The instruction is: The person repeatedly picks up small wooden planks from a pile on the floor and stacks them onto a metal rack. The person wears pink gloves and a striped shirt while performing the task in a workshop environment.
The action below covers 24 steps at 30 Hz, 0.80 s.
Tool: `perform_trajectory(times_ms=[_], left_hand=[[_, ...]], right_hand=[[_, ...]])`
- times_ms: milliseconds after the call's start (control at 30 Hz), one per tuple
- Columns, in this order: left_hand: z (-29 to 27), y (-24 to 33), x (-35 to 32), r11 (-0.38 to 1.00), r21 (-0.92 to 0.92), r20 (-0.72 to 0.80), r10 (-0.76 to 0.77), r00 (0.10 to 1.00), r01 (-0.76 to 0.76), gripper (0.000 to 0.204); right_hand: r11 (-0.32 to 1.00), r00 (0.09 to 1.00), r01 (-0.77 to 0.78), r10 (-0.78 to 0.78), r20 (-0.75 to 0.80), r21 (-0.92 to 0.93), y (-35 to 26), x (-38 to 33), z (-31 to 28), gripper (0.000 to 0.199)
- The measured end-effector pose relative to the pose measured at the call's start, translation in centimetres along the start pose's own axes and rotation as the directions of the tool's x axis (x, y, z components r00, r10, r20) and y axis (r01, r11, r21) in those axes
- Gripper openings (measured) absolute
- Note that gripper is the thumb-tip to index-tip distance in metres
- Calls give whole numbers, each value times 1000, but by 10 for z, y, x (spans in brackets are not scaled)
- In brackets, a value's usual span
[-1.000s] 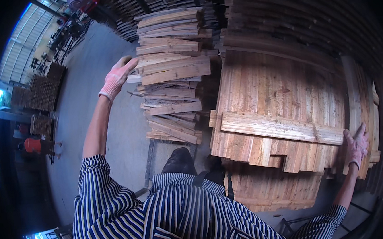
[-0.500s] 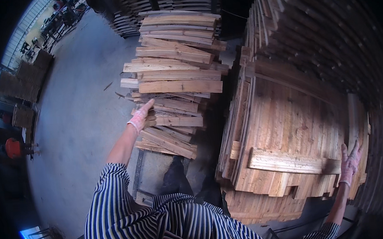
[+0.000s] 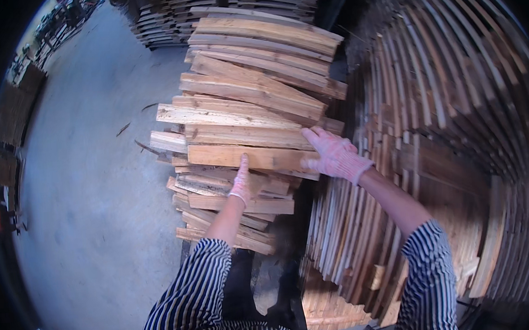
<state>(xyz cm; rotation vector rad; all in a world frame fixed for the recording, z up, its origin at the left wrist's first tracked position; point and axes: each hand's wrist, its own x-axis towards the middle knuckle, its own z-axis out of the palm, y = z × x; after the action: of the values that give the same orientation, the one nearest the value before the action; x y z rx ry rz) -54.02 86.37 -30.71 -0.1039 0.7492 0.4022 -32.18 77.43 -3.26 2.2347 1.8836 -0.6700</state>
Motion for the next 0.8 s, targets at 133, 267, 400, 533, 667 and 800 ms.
perform_trajectory(times_ms=[133, 267, 400, 533, 667, 800], left_hand=[[-3, 5, 3, 962, -269, 266, 26, 964, 48, 100], [20, -6, -3, 967, -241, 240, 142, 960, -83, 101], [7, 1, -21, 950, -311, 267, 103, 958, -15, 97], [7, 12, -26, 924, -361, 265, -28, 964, 126, 97], [18, 12, -24, 978, -204, 154, 66, 986, -34, 92], [-24, 13, -52, 989, -85, 105, 126, 986, -117, 91]], right_hand=[[1000, 992, 15, -13, -123, 19, -20, 119, 57, 89], [989, 939, -148, 141, -312, 2, -42, 151, 109, 99], [970, 953, -240, 243, -180, 38, -76, 138, 94, 89], [973, 986, -157, 145, -80, -170, -80, 135, 89, 85], [980, 977, -196, 194, -92, -15, -64, 140, 98, 88], [966, 965, -170, 124, 229, 195, -85, 128, 107, 93]])
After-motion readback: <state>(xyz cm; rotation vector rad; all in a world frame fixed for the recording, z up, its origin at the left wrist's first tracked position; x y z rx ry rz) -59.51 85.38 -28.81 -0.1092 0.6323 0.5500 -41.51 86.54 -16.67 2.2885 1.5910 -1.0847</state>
